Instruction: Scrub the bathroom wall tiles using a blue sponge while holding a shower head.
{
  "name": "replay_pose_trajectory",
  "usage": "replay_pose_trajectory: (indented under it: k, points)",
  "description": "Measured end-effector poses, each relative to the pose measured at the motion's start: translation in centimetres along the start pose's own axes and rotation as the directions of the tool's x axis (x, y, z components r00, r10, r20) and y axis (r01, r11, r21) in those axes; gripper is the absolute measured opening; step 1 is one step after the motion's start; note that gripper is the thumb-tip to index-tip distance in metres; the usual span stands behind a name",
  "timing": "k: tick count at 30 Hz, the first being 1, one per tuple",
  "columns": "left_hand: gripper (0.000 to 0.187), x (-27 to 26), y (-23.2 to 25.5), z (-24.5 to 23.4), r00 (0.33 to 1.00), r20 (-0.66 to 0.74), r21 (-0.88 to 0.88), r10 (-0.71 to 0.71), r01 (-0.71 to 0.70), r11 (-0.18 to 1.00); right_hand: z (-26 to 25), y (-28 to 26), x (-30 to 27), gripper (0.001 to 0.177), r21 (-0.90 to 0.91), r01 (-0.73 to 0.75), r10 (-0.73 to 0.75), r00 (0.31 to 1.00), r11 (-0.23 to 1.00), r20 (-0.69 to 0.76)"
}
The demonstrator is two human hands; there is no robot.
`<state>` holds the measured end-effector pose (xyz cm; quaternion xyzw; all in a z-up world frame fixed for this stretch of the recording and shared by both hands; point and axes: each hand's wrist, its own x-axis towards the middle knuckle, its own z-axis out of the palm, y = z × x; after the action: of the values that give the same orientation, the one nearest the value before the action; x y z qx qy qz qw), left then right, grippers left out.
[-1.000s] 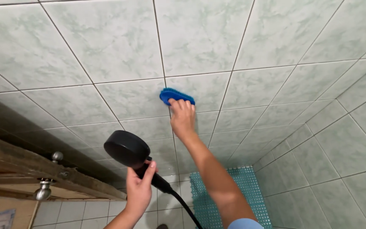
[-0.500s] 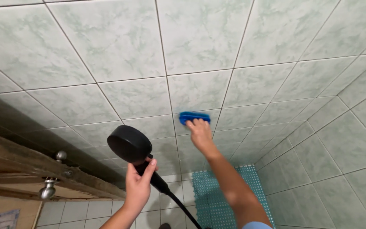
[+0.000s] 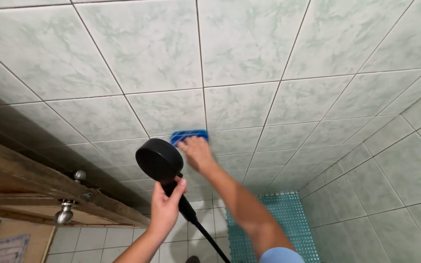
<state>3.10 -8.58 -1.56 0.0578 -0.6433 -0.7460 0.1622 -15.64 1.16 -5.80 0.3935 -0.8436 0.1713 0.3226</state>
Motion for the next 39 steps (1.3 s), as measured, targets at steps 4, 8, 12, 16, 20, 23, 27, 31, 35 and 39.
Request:
replay_pose_trajectory:
  k: [4,8,12,16,20,23,27,31,35,39]
  points:
    - [0.028,0.0,0.9,-0.1,1.0,0.001,0.016,-0.026,0.026,1.0,-3.1,4.8,-4.1,0.031,0.057,-0.1,0.101,0.995,0.993,-0.019]
    - [0.027,0.1,1.3,-0.1,1.0,-0.022,-0.01,-0.012,0.012,1.0,-5.4,7.5,-7.0,0.03,-0.042,-0.217,0.215,0.975,0.975,-0.047]
    - [0.024,0.0,1.1,-0.4,0.998,-0.052,-0.019,-0.046,0.045,0.999,-5.2,6.4,-5.9,0.032,-0.052,-0.209,0.205,0.976,0.977,-0.076]
    - [0.025,-0.1,1.6,-0.5,0.995,-0.087,-0.056,-0.043,0.038,0.998,-2.5,3.0,-2.6,0.026,0.003,-0.137,0.137,0.988,0.991,-0.075]
    - [0.023,-0.6,1.9,-1.5,0.994,-0.111,-0.101,-0.011,-0.001,0.995,2.1,-1.2,1.7,0.033,0.068,0.043,-0.038,0.996,0.997,-0.074]
    - [0.023,-1.0,2.3,-2.4,0.992,-0.126,-0.156,0.032,-0.052,0.986,4.3,-3.9,4.8,0.036,0.074,0.136,-0.131,0.989,0.988,-0.066]
    - [0.021,-1.5,3.4,-3.4,0.984,-0.15,-0.245,0.097,-0.132,0.961,4.5,-5.7,10.0,0.039,0.005,0.193,-0.192,0.978,0.981,-0.083]
    - [0.019,-1.6,4.2,-3.3,0.983,-0.133,-0.273,0.129,-0.162,0.948,-3.7,-5.7,16.2,0.039,-0.064,0.15,-0.161,0.953,0.987,-0.258]
    - [0.018,-1.5,4.7,-2.4,0.979,-0.108,-0.293,0.175,-0.199,0.935,-9.7,-5.0,18.5,0.027,0.044,0.067,-0.042,0.903,0.997,-0.427]
    - [0.018,-1.3,4.8,-1.6,0.983,-0.071,-0.305,0.171,-0.185,0.934,-8.1,-3.6,15.9,0.028,0.064,0.069,-0.038,0.916,0.996,-0.398]
